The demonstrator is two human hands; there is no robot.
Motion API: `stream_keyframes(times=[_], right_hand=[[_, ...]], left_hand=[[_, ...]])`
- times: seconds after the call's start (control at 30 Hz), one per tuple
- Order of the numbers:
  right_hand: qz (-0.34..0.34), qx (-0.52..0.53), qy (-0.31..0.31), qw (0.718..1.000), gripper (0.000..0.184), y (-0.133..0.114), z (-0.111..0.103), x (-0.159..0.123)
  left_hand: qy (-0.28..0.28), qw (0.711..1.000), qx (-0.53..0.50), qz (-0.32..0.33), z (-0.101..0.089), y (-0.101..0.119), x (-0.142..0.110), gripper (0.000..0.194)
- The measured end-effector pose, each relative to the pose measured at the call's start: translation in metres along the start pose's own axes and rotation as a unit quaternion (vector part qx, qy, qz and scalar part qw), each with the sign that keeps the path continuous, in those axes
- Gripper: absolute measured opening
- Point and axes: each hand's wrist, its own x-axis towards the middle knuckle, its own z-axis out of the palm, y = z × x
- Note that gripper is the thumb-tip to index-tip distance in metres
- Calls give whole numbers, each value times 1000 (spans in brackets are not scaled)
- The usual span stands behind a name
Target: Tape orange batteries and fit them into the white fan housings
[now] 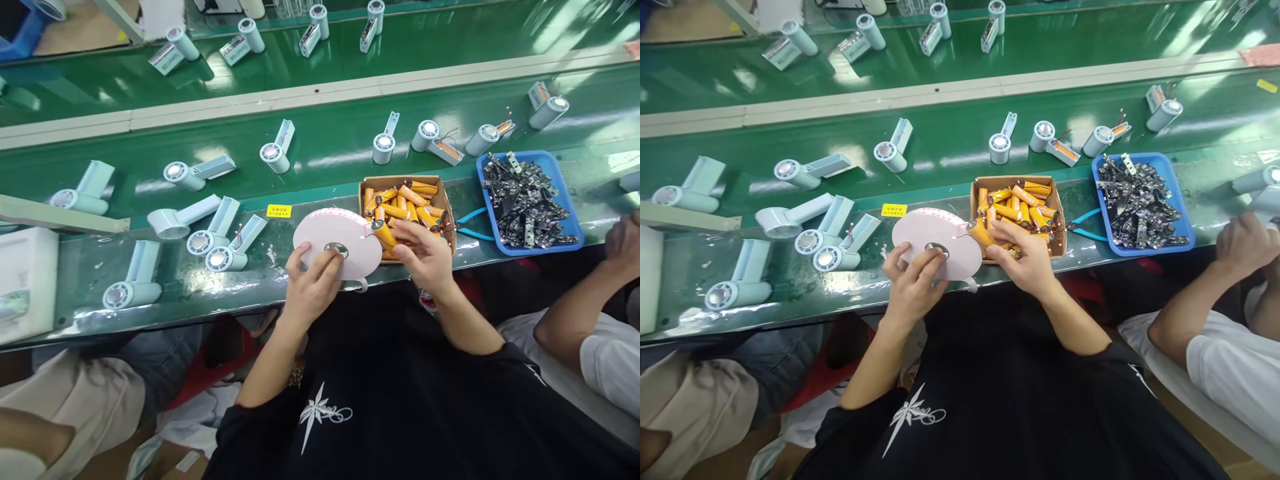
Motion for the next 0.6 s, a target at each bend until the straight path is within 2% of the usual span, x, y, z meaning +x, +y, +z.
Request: stream_keyframes(times=[0.07,0.17,0.23,0.27,0.33,0.4,0.47,0.53,0.6], right_hand=[[10,-23,-83,996,43,-7,-16,12],[12,-85,-175,981,21,-20,-39,37],[23,-69,-196,978,16,-24,-41,47],[32,-31,-181,982,21,-24,-36,48],[59,88,-90,990,38,-21,-14,43],[83,207,46,974,55,-14,14,33],[107,272,134,947,61,-7,29,28],[125,279,140,942,59,2,17,32],[109,259,141,949,53,10,-15,42]], left_hand=[[-8,999,23,42,-8,-8,4,50],[-42,996,42,71,-18,-17,11,62],[-63,993,50,86,-20,-20,15,70],[-62,993,54,87,-19,-19,17,73],[-30,996,63,63,-14,-11,22,77],[17,998,60,5,-8,6,25,79],[45,997,38,-43,-7,27,22,75],[26,999,-15,-40,-13,43,8,71],[-43,996,-79,-11,-23,45,-12,68]])
